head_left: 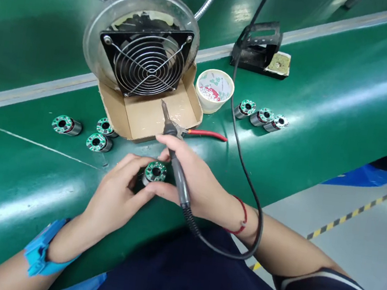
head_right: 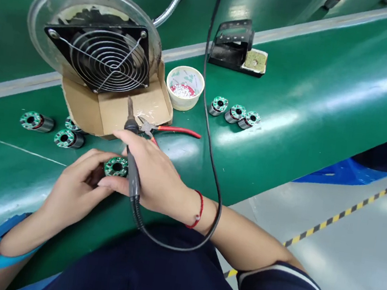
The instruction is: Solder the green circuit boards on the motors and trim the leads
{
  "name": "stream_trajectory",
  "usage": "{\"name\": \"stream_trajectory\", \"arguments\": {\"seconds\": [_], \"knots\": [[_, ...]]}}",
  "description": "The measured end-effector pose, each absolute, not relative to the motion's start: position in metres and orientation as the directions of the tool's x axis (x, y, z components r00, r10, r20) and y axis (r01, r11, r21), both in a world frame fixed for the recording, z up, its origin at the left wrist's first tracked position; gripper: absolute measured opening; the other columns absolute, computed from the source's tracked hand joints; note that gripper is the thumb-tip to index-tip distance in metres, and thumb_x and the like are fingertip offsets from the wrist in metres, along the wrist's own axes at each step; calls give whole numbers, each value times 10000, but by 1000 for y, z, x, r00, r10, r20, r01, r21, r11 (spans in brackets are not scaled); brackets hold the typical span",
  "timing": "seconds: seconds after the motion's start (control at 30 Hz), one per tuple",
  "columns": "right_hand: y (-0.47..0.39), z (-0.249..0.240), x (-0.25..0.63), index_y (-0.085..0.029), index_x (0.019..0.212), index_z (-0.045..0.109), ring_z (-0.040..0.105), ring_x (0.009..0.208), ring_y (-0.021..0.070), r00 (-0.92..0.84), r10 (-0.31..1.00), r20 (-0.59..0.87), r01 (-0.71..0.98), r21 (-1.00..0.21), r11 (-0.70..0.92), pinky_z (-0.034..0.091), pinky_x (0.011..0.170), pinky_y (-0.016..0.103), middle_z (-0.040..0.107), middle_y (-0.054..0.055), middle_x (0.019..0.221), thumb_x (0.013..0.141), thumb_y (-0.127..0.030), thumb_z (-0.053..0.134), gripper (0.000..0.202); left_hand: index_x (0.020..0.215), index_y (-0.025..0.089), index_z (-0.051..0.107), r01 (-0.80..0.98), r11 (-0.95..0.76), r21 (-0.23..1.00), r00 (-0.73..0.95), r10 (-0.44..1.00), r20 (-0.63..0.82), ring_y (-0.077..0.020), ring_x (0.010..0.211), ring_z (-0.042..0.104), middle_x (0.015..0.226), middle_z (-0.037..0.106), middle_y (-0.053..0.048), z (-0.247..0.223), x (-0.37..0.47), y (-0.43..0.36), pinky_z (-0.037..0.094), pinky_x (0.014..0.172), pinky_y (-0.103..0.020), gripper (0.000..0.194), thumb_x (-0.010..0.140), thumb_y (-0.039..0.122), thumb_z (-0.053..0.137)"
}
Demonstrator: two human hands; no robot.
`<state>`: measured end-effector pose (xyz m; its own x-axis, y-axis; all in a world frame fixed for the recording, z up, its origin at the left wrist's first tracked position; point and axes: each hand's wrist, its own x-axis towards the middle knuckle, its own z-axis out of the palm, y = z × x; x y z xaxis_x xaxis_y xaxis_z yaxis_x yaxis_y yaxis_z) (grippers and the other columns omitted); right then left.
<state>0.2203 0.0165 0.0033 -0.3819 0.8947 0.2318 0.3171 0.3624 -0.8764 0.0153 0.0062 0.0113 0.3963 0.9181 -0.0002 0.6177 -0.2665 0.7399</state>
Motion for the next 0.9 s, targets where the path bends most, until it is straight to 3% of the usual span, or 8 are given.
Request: {"name": "stream_trajectory", "arguments": {"seconds": [0.13,0.23,0.33,0.43,0.53,0.67,0.9], "knots": [[13,-12,212,-138,1477,495,663,1099,289,-426,876,227,574,-681,456,574,1002,508,710,155,1239,1038,-281,577,470,1212,192,611,645,-134,752,299,950,-87,-114,612,471,882,570,3,0,13,12,431,580,-262,331,882,209,634],[16,-16,208,-143,1539,461,641,1066,285,-488,847,212,630,-586,510,568,990,515,720,132,1163,1031,-143,460,508,1144,193,555,446,32,895,225,963,-146,-137,660,561,843,580,5,-6,3,17,499,595,-268,298,849,199,601],[18,-15,211,-160,1554,449,645,1162,285,-500,831,245,590,-606,534,563,1026,511,739,129,1223,1039,-150,450,515,1005,205,560,288,109,951,185,968,-167,-134,617,568,743,567,26,-7,-5,20,489,559,-253,167,842,171,553],[14,-7,220,-212,1556,447,710,1138,225,-423,822,381,467,-686,558,594,1011,433,757,108,1284,1077,-218,481,480,1030,199,619,390,7,921,176,981,-83,-129,706,621,811,628,10,-5,-6,18,522,657,-256,165,885,148,560],[1,1,232,-244,1394,599,746,921,178,-241,854,462,382,-763,521,637,855,356,784,70,1121,1065,-278,570,333,1192,209,630,569,-204,796,238,968,78,-124,819,649,932,672,1,-3,-4,15,538,774,-257,276,941,125,556],[-25,3,243,-248,1099,676,660,612,119,-61,928,368,340,-866,366,580,592,263,704,-20,803,962,-231,715,143,1215,192,605,660,-349,666,303,934,189,-111,795,632,946,669,5,-4,-1,13,529,788,-246,297,953,69,538],[-38,-3,243,-247,1017,686,665,513,98,-27,961,276,340,-901,268,539,480,214,737,-33,768,912,-203,749,130,1099,185,587,683,-426,594,331,905,268,-108,788,615,920,643,13,-6,0,14,515,771,-232,213,945,41,555]]}}
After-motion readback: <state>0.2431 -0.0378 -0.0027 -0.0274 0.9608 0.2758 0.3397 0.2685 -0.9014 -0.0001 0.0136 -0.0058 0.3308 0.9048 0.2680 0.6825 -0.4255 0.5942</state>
